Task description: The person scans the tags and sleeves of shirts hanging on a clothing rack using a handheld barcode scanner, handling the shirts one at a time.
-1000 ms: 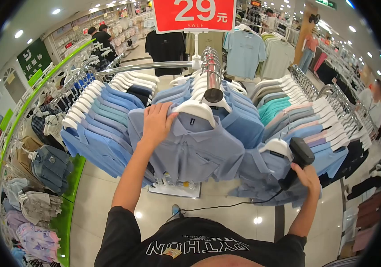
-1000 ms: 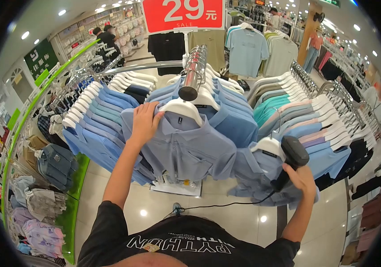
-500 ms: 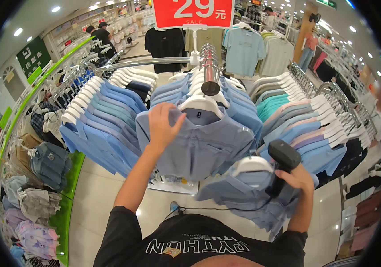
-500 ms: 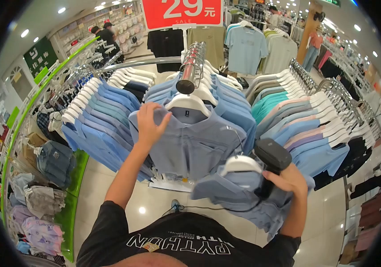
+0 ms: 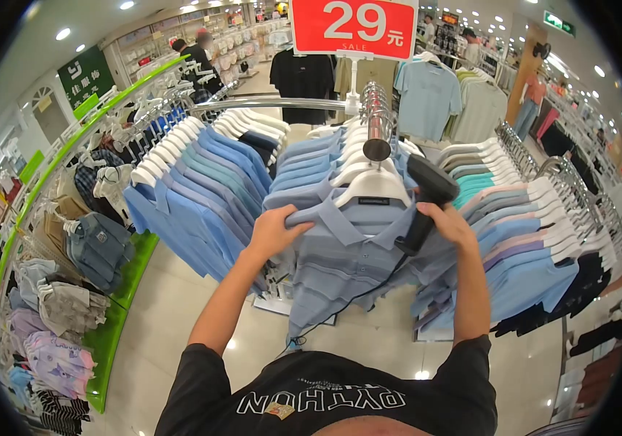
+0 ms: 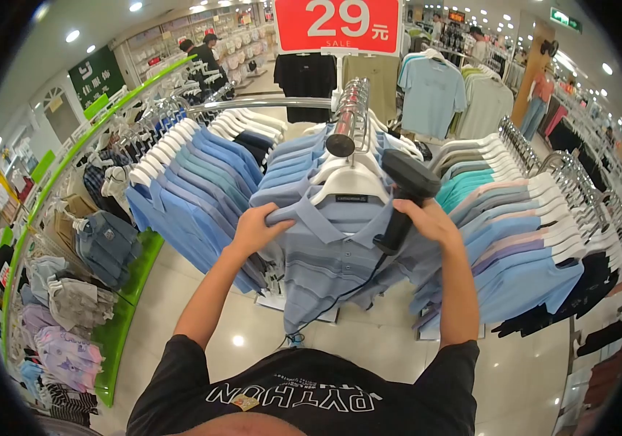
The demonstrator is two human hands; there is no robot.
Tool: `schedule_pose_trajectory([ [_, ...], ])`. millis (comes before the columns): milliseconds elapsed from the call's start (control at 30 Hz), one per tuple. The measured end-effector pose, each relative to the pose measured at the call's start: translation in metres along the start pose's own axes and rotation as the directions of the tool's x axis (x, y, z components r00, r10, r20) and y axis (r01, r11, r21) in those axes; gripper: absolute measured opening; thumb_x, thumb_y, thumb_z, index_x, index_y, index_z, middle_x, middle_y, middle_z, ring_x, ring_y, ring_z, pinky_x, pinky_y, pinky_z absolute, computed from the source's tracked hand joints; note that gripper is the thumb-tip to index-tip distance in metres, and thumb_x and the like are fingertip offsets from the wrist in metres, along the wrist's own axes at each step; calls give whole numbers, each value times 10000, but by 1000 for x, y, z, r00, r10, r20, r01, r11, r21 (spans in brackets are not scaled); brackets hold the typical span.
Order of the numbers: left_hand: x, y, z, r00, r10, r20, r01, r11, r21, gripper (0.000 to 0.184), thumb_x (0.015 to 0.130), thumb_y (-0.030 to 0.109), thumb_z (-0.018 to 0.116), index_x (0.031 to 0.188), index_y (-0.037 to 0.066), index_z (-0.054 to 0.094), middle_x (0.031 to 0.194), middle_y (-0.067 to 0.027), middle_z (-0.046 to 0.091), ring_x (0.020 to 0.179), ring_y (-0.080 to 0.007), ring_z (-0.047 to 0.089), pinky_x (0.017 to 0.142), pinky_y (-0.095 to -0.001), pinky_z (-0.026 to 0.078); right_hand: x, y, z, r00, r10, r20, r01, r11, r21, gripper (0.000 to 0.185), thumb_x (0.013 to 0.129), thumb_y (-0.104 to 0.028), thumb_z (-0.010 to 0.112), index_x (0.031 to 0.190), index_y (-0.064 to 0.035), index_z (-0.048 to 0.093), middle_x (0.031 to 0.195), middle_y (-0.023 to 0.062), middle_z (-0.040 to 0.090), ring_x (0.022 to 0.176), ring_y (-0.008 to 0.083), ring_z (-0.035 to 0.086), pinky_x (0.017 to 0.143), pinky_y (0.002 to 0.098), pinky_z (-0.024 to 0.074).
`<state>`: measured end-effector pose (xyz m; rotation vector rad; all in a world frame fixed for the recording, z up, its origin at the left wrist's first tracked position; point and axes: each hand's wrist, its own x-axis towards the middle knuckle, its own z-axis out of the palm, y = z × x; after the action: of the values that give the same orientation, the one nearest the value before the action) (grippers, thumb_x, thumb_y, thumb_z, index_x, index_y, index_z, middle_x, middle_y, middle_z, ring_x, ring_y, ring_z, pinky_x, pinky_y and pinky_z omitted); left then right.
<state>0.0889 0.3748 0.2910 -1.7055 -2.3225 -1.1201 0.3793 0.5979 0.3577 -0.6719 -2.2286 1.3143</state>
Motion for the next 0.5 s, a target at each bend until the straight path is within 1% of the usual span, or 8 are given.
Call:
schedule_pose_trajectory([
  [33,-1,-6,1,999,-53,-2,53,999,7,420,730,443,734,807,43,629,777,-178,627,766,-375,596,645,-420,467,11,9,4,999,-27,22,28,999,-31,583,830,-387,615,1256,-2,516,1176,114,562,1058,201,487,964,306,364],
  [133,-4,-26,8,992,-49,-114,51,999,13,425,716,433,750,807,38,624,765,-176,617,748,-379,585,634,-418,462,22,15,17,999,-15,40,17,999,-49,608,821,-409,624,1241,18,517,1172,125,560,1054,201,489,957,308,370],
  [167,-5,-31,8,991,-72,-112,73,997,3,424,718,423,756,822,32,630,772,-173,628,750,-366,598,646,-405,470,21,11,16,994,84,71,-81,995,-52,615,826,-415,624,1223,44,518,1157,126,567,1033,203,500,936,307,389],
  [233,-6,-40,8,987,-114,-109,112,993,-20,424,720,403,768,852,21,641,788,-166,650,755,-338,624,670,-380,485,18,15,18,995,95,40,-94,995,-45,595,824,-394,642,1221,33,522,1139,118,579,1025,200,507,920,312,402],
  [267,-8,-48,12,982,-142,-124,126,984,-130,428,727,393,769,870,9,646,806,-159,662,769,-311,636,689,-366,490,17,17,19,994,102,26,-101,994,-44,585,823,-384,650,1219,27,525,1131,114,585,1021,198,511,912,314,409],
  [367,-27,-79,34,962,-242,-124,174,899,-402,440,761,354,763,923,-43,663,861,-141,700,821,-215,665,752,-325,503,13,32,22,991,-105,-77,103,994,-24,549,807,-348,687,1209,-2,543,1100,107,611,1005,193,531,900,320,419],
  [467,-67,-119,63,949,-315,23,304,893,-332,426,765,356,756,889,-44,674,783,-130,691,752,-210,660,705,-340,507,13,40,22,970,-210,-123,194,973,-128,492,800,-319,701,1176,-28,573,1077,109,628,967,198,562,875,337,441],
  [500,-77,-127,70,933,-358,29,345,871,-350,424,769,356,752,888,-43,677,767,-130,689,740,-213,662,693,-345,506,11,43,21,954,-268,-133,243,954,-176,474,800,-301,702,1166,-28,579,1074,110,630,953,202,570,863,339,448],
])
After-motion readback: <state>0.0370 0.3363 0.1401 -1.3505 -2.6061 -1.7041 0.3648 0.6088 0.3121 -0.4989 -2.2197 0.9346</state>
